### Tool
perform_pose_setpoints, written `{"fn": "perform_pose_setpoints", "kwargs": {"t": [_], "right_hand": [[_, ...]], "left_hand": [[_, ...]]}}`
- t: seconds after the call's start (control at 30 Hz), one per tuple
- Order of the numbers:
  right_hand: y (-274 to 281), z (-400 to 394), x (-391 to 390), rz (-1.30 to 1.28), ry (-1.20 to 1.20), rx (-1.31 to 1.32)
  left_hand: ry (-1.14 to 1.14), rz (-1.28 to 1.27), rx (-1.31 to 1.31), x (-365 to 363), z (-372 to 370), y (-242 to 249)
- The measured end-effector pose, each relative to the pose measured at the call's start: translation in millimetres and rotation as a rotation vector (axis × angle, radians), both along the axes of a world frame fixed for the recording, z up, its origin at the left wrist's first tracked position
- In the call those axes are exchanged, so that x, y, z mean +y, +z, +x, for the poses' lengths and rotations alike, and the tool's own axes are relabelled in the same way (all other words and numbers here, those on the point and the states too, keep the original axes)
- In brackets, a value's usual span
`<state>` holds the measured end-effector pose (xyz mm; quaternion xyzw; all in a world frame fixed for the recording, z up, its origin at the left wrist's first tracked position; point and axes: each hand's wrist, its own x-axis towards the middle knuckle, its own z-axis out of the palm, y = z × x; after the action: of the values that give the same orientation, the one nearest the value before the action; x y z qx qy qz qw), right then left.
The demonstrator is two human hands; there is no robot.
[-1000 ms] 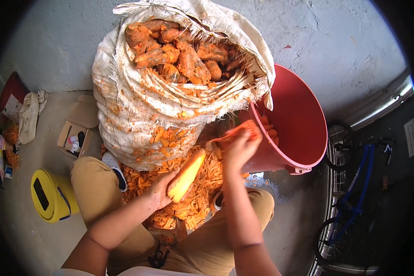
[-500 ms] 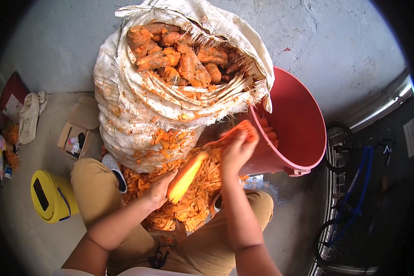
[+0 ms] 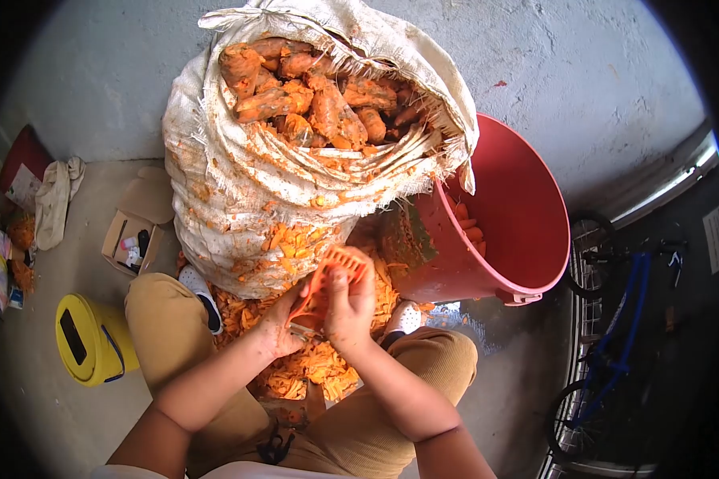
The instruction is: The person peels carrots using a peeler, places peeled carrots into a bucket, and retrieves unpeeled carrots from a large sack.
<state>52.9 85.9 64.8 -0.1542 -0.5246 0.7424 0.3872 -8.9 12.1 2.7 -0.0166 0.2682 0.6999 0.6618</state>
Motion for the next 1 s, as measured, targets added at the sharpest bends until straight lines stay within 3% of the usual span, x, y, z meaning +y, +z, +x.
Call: {"fn": "perform_pose_setpoints", "kwargs": {"t": [0.13, 0.17, 0.27, 0.33, 0.47, 0.6, 0.73, 0.77, 0.87, 0.93, 1.0], "right_hand": [[2, 1, -5, 0.145, -0.064, -0.121], [1, -1, -3, 0.269, -0.108, -0.167], [-24, -3, 32, 0.317, -0.316, -0.253], [-8, -8, 62, -0.024, -0.355, -0.111], [-23, -5, 120, 0.014, -0.651, -0.129], [-7, -2, 104, -0.010, -0.548, -0.051], [11, -8, 44, 0.016, -0.278, -0.020], [-13, -12, 50, 0.224, -0.398, -0.034], [-1, -4, 94, 0.098, -0.520, -0.144], [-12, 8, 129, -0.042, -0.644, -0.018], [-7, 20, 135, 0.026, -0.630, -0.025]], "left_hand": [[0.083, 0.019, -0.077, 2, 5, 13], [0.035, 0.054, -0.091, 0, 3, 8], [-0.079, 0.071, -0.101, -8, -1, -4], [-0.119, -0.029, -0.072, -14, 6, 5], [-0.068, -0.196, 0.069, -12, 11, 22], [-0.071, -0.158, 0.056, -14, 7, 23], [-0.102, -0.120, 0.059, -17, 3, 24], [-0.125, -0.125, 0.082, -18, 4, 24], [-0.219, -0.016, 0.144, -20, 5, 18], [-0.245, 0.024, 0.129, -22, 5, 17], [-0.233, -0.009, 0.053, -21, 4, 18]]}}
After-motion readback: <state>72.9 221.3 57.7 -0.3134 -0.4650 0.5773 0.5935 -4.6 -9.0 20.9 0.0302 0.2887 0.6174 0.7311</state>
